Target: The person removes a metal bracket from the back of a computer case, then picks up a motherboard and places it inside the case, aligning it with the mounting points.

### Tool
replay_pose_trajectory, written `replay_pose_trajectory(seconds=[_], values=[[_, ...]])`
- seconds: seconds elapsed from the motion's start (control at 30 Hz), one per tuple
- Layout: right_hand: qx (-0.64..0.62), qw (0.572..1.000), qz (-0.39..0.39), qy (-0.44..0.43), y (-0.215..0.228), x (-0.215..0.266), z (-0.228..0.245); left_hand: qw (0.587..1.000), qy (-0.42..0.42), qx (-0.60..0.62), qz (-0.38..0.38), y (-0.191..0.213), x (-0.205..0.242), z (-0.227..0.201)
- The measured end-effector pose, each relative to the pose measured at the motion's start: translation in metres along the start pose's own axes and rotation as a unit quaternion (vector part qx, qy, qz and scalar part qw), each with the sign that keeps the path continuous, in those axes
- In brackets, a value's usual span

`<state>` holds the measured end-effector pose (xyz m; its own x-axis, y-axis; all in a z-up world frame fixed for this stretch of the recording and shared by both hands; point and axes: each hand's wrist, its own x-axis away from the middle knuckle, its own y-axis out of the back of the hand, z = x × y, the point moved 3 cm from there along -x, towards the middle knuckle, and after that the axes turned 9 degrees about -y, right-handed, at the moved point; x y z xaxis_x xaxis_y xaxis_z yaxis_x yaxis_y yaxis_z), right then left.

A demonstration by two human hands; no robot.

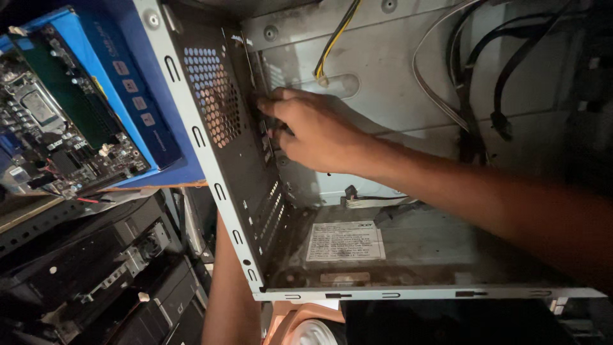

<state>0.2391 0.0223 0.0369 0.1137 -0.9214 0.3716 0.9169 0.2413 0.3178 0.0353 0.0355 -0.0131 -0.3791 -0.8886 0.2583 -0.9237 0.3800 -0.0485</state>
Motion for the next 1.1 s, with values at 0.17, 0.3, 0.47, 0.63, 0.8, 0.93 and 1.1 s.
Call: replay_pose_trajectory(seconds=[0.17, 0.3, 0.47, 0.63, 0.8, 0.93, 1.1], values=[[0.016, 0.999, -0.002, 0.035, 0.002, 0.002, -0.002, 1.000, 0.005, -0.001, 0.000, -0.002, 0.006, -0.005], [0.014, 1.000, 0.004, 0.006, 0.004, -0.003, 0.000, 1.000, 0.005, -0.002, 0.008, -0.007, 0.008, -0.012], [-0.060, 0.997, 0.002, -0.037, 0.002, -0.006, 0.003, 1.000, 0.001, -0.001, 0.008, -0.008, 0.008, -0.021], [0.009, 0.997, -0.019, -0.076, 0.003, -0.005, 0.007, 1.000, -0.013, -0.005, -0.002, -0.014, -0.004, -0.016], [-0.029, 0.998, 0.008, -0.056, 0.008, -0.007, 0.017, 1.000, -0.011, 0.006, -0.023, -0.018, 0.005, -0.016], [-0.028, 0.998, -0.010, -0.047, 0.006, -0.008, 0.020, 0.998, -0.013, 0.043, -0.041, -0.032, -0.008, -0.009], [0.016, 0.998, -0.017, -0.053, -0.005, -0.003, 0.017, 0.995, -0.023, 0.081, -0.056, -0.025, -0.022, -0.014]])
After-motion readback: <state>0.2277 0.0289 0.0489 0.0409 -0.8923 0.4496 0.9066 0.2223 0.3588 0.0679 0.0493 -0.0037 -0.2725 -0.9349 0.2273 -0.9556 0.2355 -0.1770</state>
